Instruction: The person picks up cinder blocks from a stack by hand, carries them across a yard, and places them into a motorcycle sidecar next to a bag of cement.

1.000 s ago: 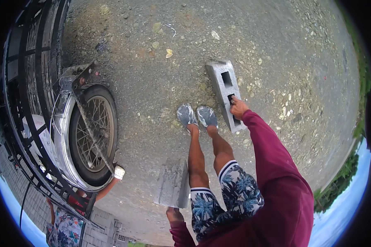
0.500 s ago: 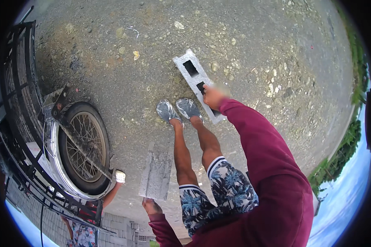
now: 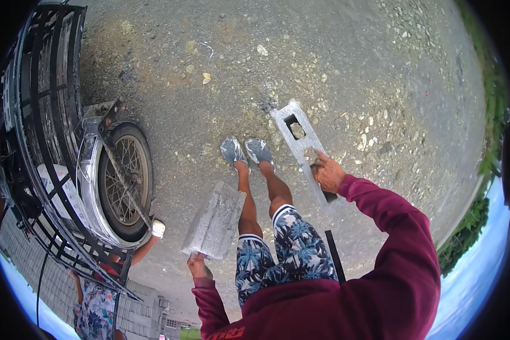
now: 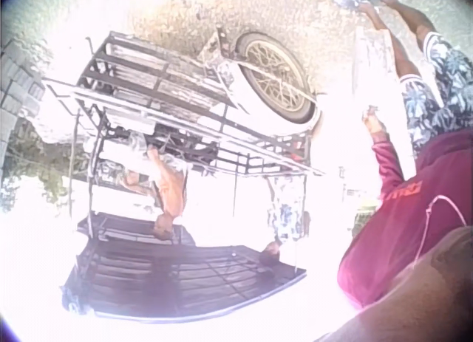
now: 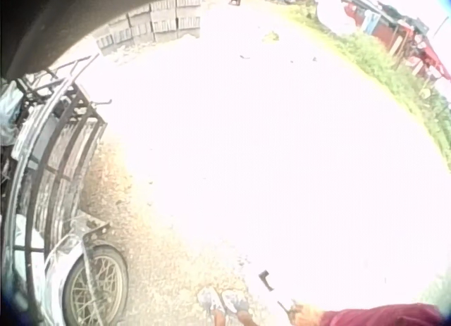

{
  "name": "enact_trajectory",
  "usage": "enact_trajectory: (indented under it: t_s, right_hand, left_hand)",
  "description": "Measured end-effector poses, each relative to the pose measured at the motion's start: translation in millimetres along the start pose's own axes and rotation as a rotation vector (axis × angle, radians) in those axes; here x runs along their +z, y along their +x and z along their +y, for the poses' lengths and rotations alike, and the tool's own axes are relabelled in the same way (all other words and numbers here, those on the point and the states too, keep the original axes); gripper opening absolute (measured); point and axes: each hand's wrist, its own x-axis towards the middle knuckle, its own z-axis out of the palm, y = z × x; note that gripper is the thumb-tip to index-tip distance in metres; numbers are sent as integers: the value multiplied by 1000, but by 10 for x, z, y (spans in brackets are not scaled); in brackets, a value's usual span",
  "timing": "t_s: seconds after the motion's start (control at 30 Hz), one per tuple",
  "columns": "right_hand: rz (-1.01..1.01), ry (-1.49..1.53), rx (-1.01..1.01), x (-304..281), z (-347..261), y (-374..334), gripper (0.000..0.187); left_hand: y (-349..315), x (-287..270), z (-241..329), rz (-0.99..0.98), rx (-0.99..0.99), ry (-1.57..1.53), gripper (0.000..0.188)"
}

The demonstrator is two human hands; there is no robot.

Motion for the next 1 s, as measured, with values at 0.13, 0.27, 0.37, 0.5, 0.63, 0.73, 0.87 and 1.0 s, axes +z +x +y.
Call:
enact_trajectory:
  t_s: [0.13,0.27,0.37,0.5,0.63,0.73,0.87,1.0]
  right_hand:
    - [59,17,-2,464,187,246,19]
    - [-34,95,45,1447,610,824,19]
    - [144,134,218,1468,296,830,20]
    - [112,451,486,1387,479,342,25]
    - [477,1110,972,1693,135,285,49]
    - [590,1405,1235,1826,111,955,61]
    - [639,1588,1854,2047,396,1659,86]
    - [878,1737,2072,2044,574,1847,75]
  left_hand:
    - [196,69,-175,65,-65,-35,17]
    - [372,149,-195,-48,-43,-124,16]
    - [390,-9,-247,-54,-82,-94,18]
    - [504,-82,-376,-20,-131,-54,25]
    - [512,-110,-387,55,-112,-63,30]
    - [654,-221,-472,-14,-118,11,34]
    - [620,-134,-523,6,-15,49,39]
    - [592,35,-566,10,-43,2,31]
